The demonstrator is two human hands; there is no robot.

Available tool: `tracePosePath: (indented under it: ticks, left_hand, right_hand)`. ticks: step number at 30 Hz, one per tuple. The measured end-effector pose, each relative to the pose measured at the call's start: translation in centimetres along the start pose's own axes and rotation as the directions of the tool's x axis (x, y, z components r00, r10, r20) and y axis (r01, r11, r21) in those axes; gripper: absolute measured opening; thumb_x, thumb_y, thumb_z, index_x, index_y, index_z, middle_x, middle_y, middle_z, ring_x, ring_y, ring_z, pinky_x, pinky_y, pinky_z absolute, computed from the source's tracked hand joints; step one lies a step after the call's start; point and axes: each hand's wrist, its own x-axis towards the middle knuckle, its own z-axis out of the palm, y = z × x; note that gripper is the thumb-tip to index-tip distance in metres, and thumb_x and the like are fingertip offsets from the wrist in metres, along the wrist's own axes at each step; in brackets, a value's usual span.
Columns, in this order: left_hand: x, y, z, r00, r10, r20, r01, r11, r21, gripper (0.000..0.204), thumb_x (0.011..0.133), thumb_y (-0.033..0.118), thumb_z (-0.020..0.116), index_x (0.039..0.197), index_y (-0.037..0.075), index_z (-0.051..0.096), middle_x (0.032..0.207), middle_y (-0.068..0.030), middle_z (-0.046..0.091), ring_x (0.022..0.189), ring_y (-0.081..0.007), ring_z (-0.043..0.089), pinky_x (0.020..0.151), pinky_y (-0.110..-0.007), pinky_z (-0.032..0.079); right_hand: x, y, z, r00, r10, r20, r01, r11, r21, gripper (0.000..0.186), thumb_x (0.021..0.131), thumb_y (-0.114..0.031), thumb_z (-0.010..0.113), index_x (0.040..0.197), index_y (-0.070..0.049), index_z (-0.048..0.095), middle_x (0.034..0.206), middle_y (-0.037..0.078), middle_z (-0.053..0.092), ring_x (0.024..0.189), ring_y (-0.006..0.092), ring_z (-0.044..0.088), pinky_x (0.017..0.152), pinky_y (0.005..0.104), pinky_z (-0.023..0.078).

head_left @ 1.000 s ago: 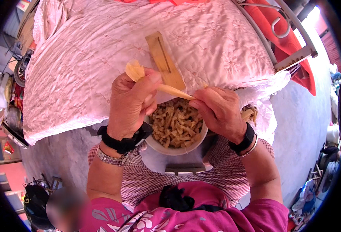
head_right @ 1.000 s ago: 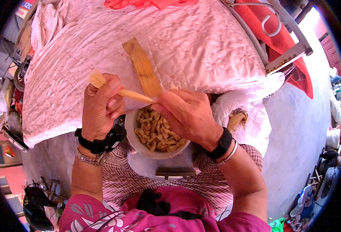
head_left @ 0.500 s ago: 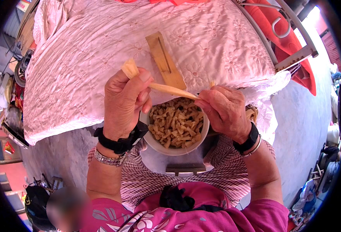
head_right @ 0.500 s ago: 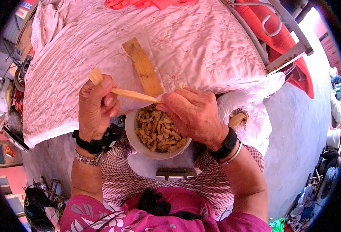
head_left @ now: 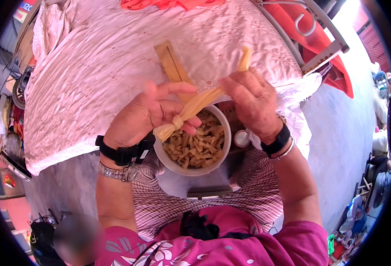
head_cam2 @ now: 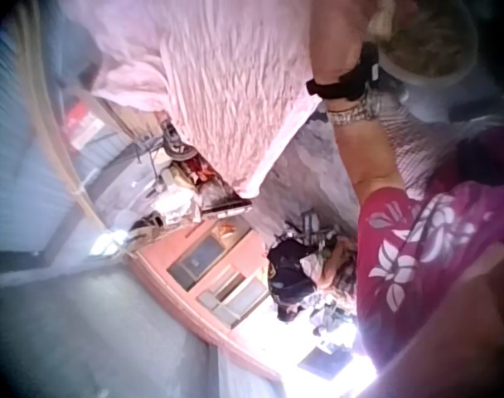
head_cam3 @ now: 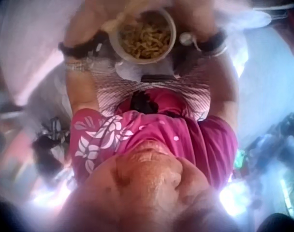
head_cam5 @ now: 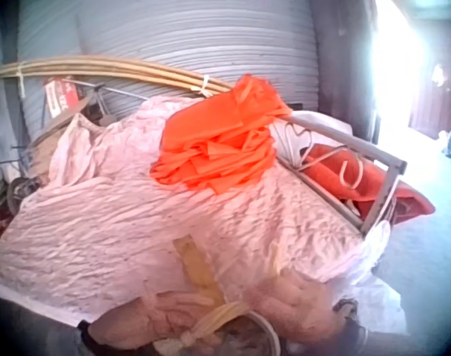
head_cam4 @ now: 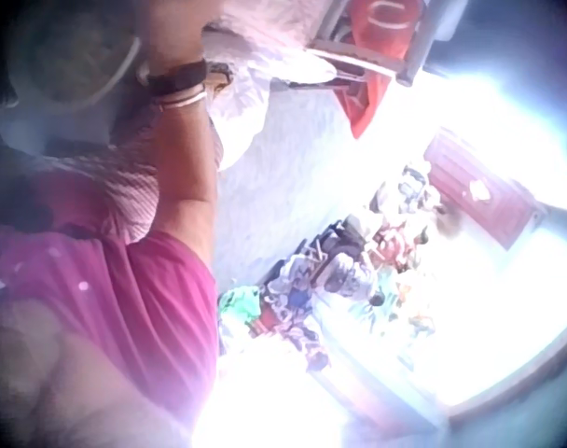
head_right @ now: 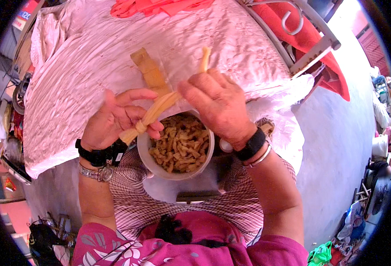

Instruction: The person shreds bamboo shoots by hand and places the processed pieces into a bowl on their lap.

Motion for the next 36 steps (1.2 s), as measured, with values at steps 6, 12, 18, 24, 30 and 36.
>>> tracePosePath:
  ticks: [6, 12, 18, 24, 30, 36]
  left_hand:
    - [1.6, -1.7, 2.0, 0.982, -0.124, -0.146, 0.130, 0.991, 0.035, 0.041, 0.100, 0.033, 0.038, 0.120, -0.001, 0.051, 0.066, -0.0092, 0.060, 0.054, -0.0174, 0.059, 0.050, -0.025, 0.047]
    - [1.8, -1.1, 2.7, 0.969, -0.234, -0.073, 0.232, 0.972, -0.034, 0.027, 0.093, 0.013, 0.040, 0.105, -0.003, 0.057, 0.052, 0.0009, 0.039, 0.039, -0.0064, 0.032, 0.036, -0.021, 0.028]
    - [1.1, -0.5, 3.5, 0.985, -0.118, -0.126, 0.126, 0.990, 0.059, 0.029, 0.091, 0.009, 0.040, 0.106, -0.007, 0.059, 0.048, -0.0021, 0.039, 0.036, -0.0070, 0.029, 0.035, -0.021, 0.028]
    - [1.9, -0.7, 4.8, 0.988, -0.091, -0.125, 0.105, 0.989, 0.108, 0.033, 0.090, 0.009, 0.039, 0.114, -0.006, 0.057, 0.062, -0.0056, 0.052, 0.039, -0.0058, 0.034, 0.037, -0.021, 0.036]
    - [1.5, -1.4, 4.4, 0.972, 0.134, -0.192, -0.001, 0.823, 0.568, 0.031, 0.092, 0.004, 0.041, 0.116, -0.005, 0.058, 0.083, -0.0102, 0.060, 0.047, -0.0052, 0.042, 0.044, -0.019, 0.036]
    - [3.6, -3.2, 1.5, 0.793, 0.575, 0.202, -0.351, 0.160, 0.923, 0.029, 0.095, 0.005, 0.043, 0.117, 0.000, 0.061, 0.079, -0.0042, 0.060, 0.049, -0.0035, 0.040, 0.045, -0.017, 0.032]
  right_hand:
    - [-0.5, -1.4, -0.1, 0.988, -0.097, 0.117, 0.098, 0.995, -0.001, 0.032, 0.070, -0.018, 0.059, 0.102, -0.009, 0.061, 0.090, 0.002, 0.055, 0.077, 0.0192, 0.056, 0.063, 0.0316, 0.048]
    - [-1.4, -1.4, 0.1, 0.984, 0.056, 0.169, -0.084, 0.984, 0.159, 0.038, 0.071, -0.009, 0.066, 0.109, -0.010, 0.061, 0.088, 0.004, 0.057, 0.070, 0.0201, 0.061, 0.057, 0.0319, 0.050]
    - [-1.4, -2.7, 1.1, 0.958, 0.253, 0.136, -0.287, 0.833, 0.474, 0.053, 0.073, 0.005, 0.060, 0.124, -0.008, 0.054, 0.090, 0.009, 0.056, 0.074, 0.0255, 0.065, 0.056, 0.0340, 0.052]
    - [-2.1, -3.0, 1.4, 0.861, 0.391, 0.324, -0.482, 0.429, 0.764, 0.059, 0.076, 0.009, 0.053, 0.132, -0.010, 0.046, 0.088, 0.006, 0.056, 0.070, 0.0183, 0.062, 0.055, 0.0267, 0.049]
    - [-1.4, -2.9, 1.1, 0.767, 0.376, 0.521, -0.614, 0.193, 0.765, 0.054, 0.085, 0.003, 0.047, 0.136, -0.011, 0.040, 0.082, 0.005, 0.060, 0.067, 0.0138, 0.060, 0.046, 0.0254, 0.045]
    - [-0.5, -3.3, 0.8, 0.686, 0.450, 0.571, -0.603, -0.088, 0.793, 0.050, 0.091, -0.002, 0.041, 0.139, -0.013, 0.036, 0.079, 0.003, 0.058, 0.058, 0.0090, 0.055, 0.040, 0.0239, 0.042]
